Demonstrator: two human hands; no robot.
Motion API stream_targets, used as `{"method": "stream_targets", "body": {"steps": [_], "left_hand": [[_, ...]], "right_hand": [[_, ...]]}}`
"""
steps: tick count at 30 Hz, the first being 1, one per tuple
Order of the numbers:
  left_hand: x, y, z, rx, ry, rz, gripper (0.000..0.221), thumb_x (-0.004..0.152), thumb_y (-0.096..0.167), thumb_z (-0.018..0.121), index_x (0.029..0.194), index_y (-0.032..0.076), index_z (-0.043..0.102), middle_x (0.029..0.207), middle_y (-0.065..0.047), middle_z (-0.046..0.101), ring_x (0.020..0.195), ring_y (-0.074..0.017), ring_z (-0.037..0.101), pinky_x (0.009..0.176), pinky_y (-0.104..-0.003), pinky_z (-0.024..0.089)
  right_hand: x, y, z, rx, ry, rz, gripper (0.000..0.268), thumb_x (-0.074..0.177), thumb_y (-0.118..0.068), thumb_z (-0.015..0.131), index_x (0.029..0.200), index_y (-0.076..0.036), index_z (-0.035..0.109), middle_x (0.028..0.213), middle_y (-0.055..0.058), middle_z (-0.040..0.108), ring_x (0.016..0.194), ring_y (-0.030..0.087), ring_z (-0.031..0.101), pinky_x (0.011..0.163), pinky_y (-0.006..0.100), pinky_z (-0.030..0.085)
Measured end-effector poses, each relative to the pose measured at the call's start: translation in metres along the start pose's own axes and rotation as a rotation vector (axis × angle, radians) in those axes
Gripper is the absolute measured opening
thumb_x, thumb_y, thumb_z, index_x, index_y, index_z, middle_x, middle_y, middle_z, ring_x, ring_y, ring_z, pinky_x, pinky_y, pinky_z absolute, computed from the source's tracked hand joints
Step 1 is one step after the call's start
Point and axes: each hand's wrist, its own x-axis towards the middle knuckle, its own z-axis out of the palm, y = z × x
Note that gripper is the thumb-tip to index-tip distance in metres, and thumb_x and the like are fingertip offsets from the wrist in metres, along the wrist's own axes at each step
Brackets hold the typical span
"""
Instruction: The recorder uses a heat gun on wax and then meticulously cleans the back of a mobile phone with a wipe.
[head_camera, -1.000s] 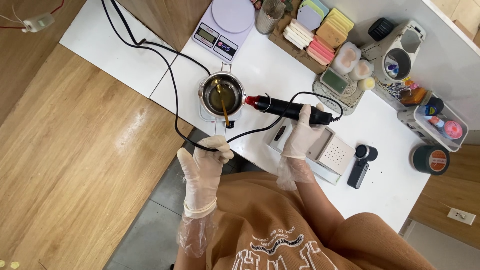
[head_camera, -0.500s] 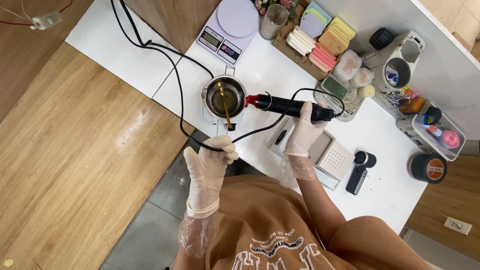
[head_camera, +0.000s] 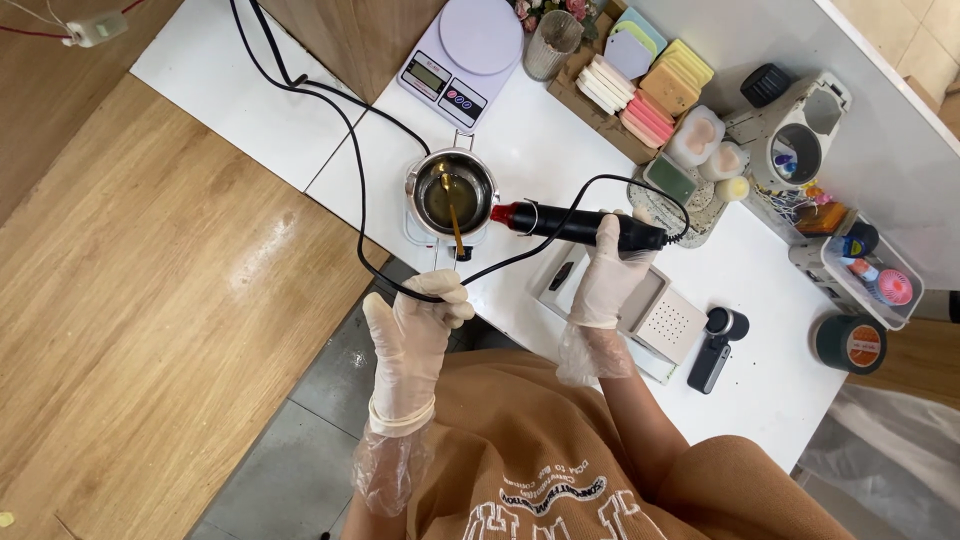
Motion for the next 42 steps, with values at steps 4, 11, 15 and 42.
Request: {"method": "stream_targets", "body": {"steps": [4,11,15,42], "left_hand": [[-0.001,-0.001,-0.005,-0.002,-0.039,0.019,0.081,0.092,0.082,0.045,0.122,0.008,0.058,0.12,-0.003,0.057,0.107,-0.0177,0.056,0.102,-0.038,0.047],[-0.001,0.0,-0.003,-0.026,-0.027,0.015,0.081,0.091,0.082,0.045,0.123,0.009,0.057,0.122,-0.003,0.057,0.107,-0.0172,0.055,0.099,-0.036,0.045],[-0.002,-0.001,-0.003,0.002,-0.025,0.012,0.083,0.093,0.083,0.043,0.125,0.007,0.057,0.121,-0.004,0.058,0.106,-0.018,0.055,0.097,-0.036,0.044],[-0.013,0.019,-0.024,-0.115,0.034,0.12,0.079,0.096,0.081,0.045,0.121,0.007,0.058,0.114,-0.001,0.053,0.1,-0.016,0.052,0.095,-0.035,0.044]], "right_hand": [[-0.005,-0.01,0.007,0.017,-0.006,0.0,0.039,0.102,-0.004,0.063,0.137,-0.009,0.047,0.118,0.005,0.062,0.109,0.016,0.066,0.096,0.033,0.059],[0.002,-0.006,0.008,-0.036,0.007,-0.064,0.041,0.103,-0.004,0.065,0.14,-0.009,0.048,0.116,0.005,0.063,0.104,0.014,0.064,0.09,0.029,0.057],[0.004,-0.003,0.011,0.015,-0.027,-0.076,0.04,0.104,-0.004,0.066,0.14,-0.008,0.049,0.117,0.006,0.064,0.103,0.013,0.063,0.087,0.027,0.053],[-0.033,-0.039,0.031,0.013,-0.19,-0.155,0.058,0.096,0.011,0.069,0.144,-0.007,0.043,0.129,0.014,0.065,0.123,0.024,0.065,0.114,0.039,0.053]]}}
